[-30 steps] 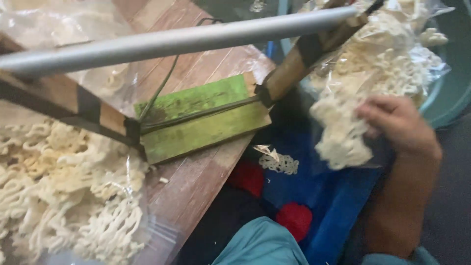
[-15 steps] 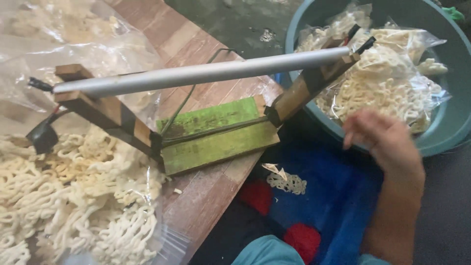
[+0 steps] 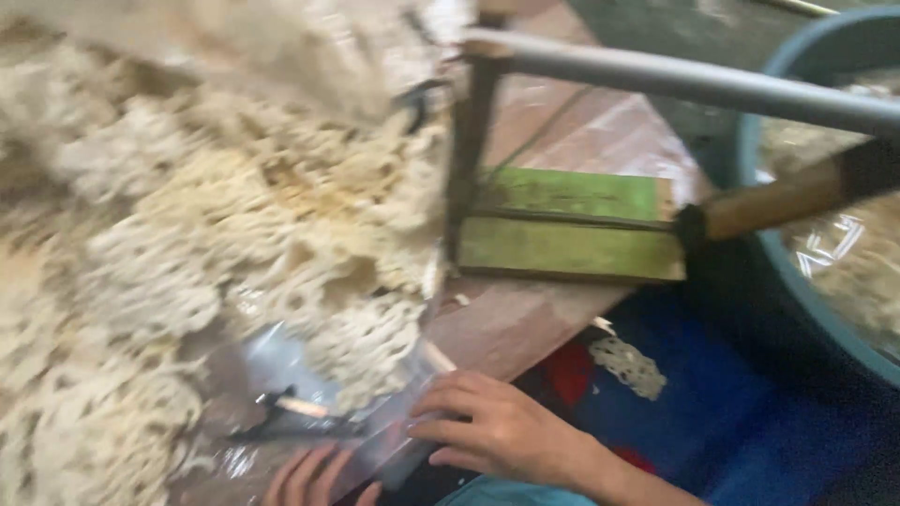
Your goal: Picking up crackers with tongs, placing them into small plastic bags, and sealing the bags using a manual heat sealer.
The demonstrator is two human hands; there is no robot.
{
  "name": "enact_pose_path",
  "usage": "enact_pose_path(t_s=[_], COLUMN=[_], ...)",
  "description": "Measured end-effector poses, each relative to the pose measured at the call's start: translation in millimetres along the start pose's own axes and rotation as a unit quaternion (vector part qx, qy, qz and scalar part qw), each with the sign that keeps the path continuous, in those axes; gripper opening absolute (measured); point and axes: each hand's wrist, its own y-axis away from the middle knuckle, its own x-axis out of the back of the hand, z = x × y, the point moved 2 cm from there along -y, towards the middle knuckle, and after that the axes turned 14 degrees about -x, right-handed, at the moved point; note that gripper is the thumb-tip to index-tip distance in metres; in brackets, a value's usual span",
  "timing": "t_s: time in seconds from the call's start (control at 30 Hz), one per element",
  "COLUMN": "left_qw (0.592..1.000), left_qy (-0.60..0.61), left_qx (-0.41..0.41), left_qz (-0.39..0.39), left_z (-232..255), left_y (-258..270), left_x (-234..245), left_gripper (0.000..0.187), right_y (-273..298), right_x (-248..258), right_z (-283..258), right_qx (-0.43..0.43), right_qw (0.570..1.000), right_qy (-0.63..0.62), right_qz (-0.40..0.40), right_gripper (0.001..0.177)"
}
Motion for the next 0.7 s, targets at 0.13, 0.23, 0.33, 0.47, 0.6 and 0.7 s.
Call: enact_pose_path(t_s=[0.13, 0.23, 0.33, 0.47, 0.6, 0.7], left_qw=[0.997, 0.988, 0.991, 0.994, 0.996, 0.995], left_qy=[-0.061, -0.109, -0.061, 0.015, 0.057, 0.067], left_qx=[0.037, 0.106, 0.116, 0.102, 0.064, 0.063], left_qz=[-0.002, 0.000, -0.021, -0.028, -0.031, -0.044], left_z=[35.5, 49.8, 49.6, 48.3, 45.0, 44.4], left_y=[-58.0, -69.1, -72.7, -77.1, -84.3, -82.7], left_x=[41.0, 48.7, 55.5, 66.8, 77.1, 78.2], left_gripper=[0.032, 0.033, 0.039, 0.048, 0.036, 0.036], right_y=[4.4, 1.5, 0.3, 5.4, -5.1, -2.6], right_x=[-46.1, -45.4, -43.7, -60.2, -71.9, -67.3], right_z=[14.0, 9.2, 5.9, 10.2, 3.5, 4.8], right_qx=[-0.009, 0.031, 0.047, 0.034, 0.073, 0.058], right_qw=[0.991, 0.993, 0.989, 0.979, 0.980, 0.992], right_qy=[0.075, 0.090, 0.135, 0.196, 0.184, 0.108], right_qz=[-0.112, -0.071, -0.042, -0.041, -0.031, -0.041], right_gripper=[0.050, 0.035, 0.021, 0.030, 0.024, 0.032])
